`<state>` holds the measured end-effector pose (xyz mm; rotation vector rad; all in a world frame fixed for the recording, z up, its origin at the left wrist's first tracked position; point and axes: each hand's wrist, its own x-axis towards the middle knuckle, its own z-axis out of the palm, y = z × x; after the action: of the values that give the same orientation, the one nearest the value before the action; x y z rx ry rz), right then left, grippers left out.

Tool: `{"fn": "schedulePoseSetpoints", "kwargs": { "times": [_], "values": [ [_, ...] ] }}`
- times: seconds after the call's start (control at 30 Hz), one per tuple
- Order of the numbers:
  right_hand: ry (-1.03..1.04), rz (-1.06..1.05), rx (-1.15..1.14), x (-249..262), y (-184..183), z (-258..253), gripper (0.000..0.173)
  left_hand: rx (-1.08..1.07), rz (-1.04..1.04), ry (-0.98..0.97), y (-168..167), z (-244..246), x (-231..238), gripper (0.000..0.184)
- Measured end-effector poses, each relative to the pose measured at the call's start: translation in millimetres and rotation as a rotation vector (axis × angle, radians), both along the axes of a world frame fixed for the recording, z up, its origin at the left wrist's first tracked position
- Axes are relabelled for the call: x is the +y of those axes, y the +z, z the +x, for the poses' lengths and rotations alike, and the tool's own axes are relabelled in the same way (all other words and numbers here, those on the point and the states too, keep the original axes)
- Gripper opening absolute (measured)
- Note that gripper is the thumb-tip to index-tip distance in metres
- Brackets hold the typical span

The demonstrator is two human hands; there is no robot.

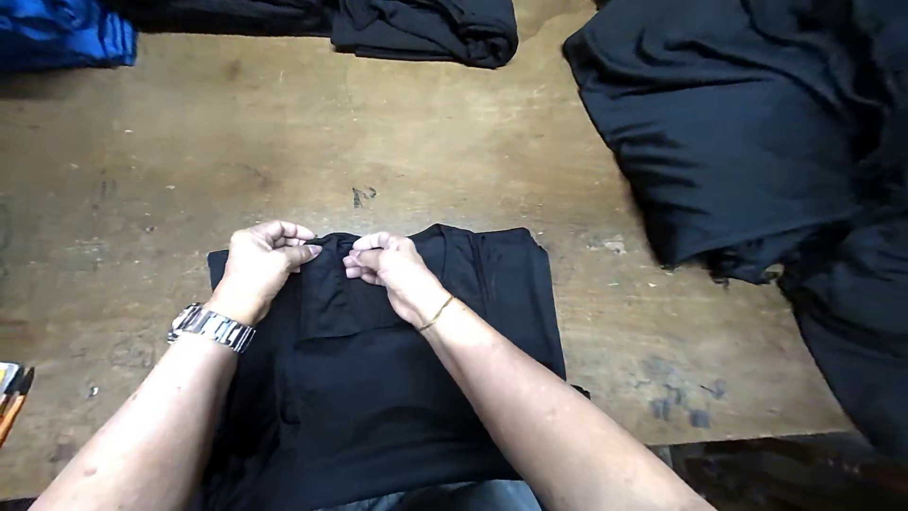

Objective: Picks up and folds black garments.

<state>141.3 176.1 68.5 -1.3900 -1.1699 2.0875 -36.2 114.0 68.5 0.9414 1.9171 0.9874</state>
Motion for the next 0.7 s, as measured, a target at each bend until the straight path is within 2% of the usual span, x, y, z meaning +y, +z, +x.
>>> {"fn": "schedulePoseSetpoints", "kwargs": {
  "times": [0.07,0.2,0.33,0.43,0.5,0.6,0.7],
  "values": [
    [-0.057,-0.115,0.063,2.9,0.2,-1.9,0.020,-0.015,0.047,-0.018,0.2,-0.1,-2.5,0.020],
    [-0.077,-0.195,0.108,2.6,0.9,-6.6,0.013,-0.047,0.061,-0.133,1.1,-5.3,-2.3,0.031],
    [-0.195,-0.229,0.299,1.8,-0.5,-9.8,0.006,0.015,0.024,-0.161,5.4,-7.5,2.7,0.014],
    [-0.364,-0.249,0.509,4.0,-1.6,-4.5,0.018,0.093,-0.027,-0.130,6.8,-9.8,7.1,0.005],
    [-0.371,-0.233,0.563,4.8,-3.5,0.3,0.024,0.113,-0.020,-0.132,3.0,-10.8,11.1,0.008],
    [-0.246,-0.102,0.403,9.9,-0.8,11.8,0.022,0.127,-0.018,-0.149,0.6,-10.6,18.9,0.011],
    [-0.138,0.376,0.004,28.0,2.2,32.5,0.019,0.115,-0.055,-0.139,0.2,-7.1,22.3,0.017]
  ]
}}
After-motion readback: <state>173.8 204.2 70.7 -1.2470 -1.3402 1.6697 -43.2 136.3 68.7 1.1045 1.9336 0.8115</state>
